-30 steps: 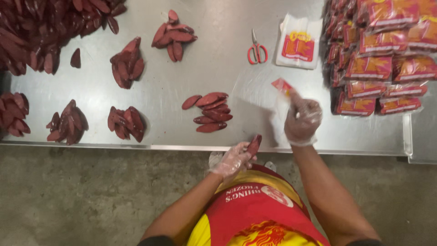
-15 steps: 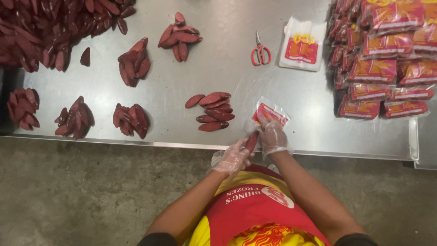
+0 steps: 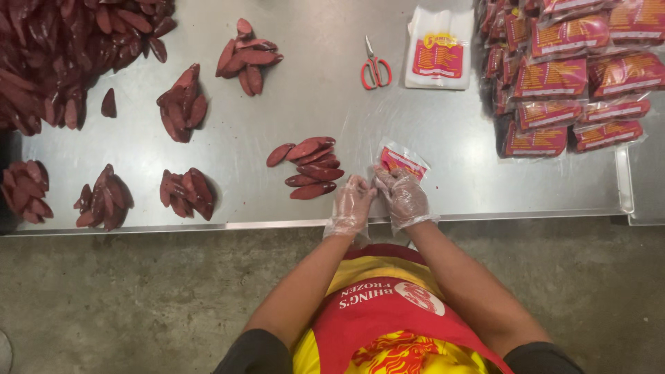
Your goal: The person, wearing gloves, picks up processed meat slices from a stainless steel table and places them into small plastic bags, one at a time.
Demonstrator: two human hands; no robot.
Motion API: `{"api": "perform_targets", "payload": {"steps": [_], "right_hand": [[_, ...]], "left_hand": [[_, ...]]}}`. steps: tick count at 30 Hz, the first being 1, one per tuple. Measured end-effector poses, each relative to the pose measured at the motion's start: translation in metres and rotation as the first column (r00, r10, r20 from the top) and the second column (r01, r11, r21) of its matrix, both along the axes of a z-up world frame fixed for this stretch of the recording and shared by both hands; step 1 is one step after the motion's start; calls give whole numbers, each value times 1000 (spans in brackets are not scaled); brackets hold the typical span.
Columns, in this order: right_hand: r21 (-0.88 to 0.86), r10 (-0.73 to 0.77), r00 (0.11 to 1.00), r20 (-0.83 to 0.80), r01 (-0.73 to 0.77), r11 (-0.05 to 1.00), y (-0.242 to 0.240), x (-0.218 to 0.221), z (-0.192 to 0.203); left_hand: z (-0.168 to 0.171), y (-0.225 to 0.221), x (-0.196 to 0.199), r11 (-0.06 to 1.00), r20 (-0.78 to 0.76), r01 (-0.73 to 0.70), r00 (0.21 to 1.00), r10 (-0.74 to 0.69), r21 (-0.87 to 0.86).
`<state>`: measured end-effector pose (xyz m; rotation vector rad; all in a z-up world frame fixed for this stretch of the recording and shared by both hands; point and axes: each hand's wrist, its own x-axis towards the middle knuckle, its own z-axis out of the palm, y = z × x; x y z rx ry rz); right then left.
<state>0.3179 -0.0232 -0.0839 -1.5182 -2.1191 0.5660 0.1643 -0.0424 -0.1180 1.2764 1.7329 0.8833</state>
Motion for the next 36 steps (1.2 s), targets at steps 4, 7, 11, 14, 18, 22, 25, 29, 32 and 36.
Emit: {"api": "perform_targets", "payload": {"steps": [4,7,11,14,18,22,25,29,32,36], "right_hand": [[-60,-18,992,-126,10,998,-2,0,3],[-152,20,982,-187,-50,987,2,2,3],[-23,95,973,-213,-102,995,0,4,-6],[70,-15,993,-116,23,997,-1,6,-20],[14,-32,996,-78,33,999,-4,13,-36],[33,-3,994,-110,7,999,2,16,-41],[-79,27,998,-50,-31,996,8,15,-39],[-25,88,996,-22,-89,996,10,14,-34],[-7,80,987,138,-80,997,5,10,-26],[-128,45,996,-73,-54,990,2,11,-12]], "left_hand": [[-8,17,5,999,-77,50,996,-51,-9],[-10,29,6,994,-154,-7,988,-10,-109],[-3,20,-6,974,-275,221,940,-200,48],[10,10,-16,905,-450,380,853,-263,190],[33,1,-25,861,-369,437,869,-330,259],[37,13,-18,877,-275,434,886,-374,206],[23,26,-11,908,-315,381,895,-316,172],[6,34,-4,875,-476,450,818,-324,178],[18,31,-3,892,-547,436,779,-306,123],[55,1,-22,881,-332,453,859,-390,137]]}}
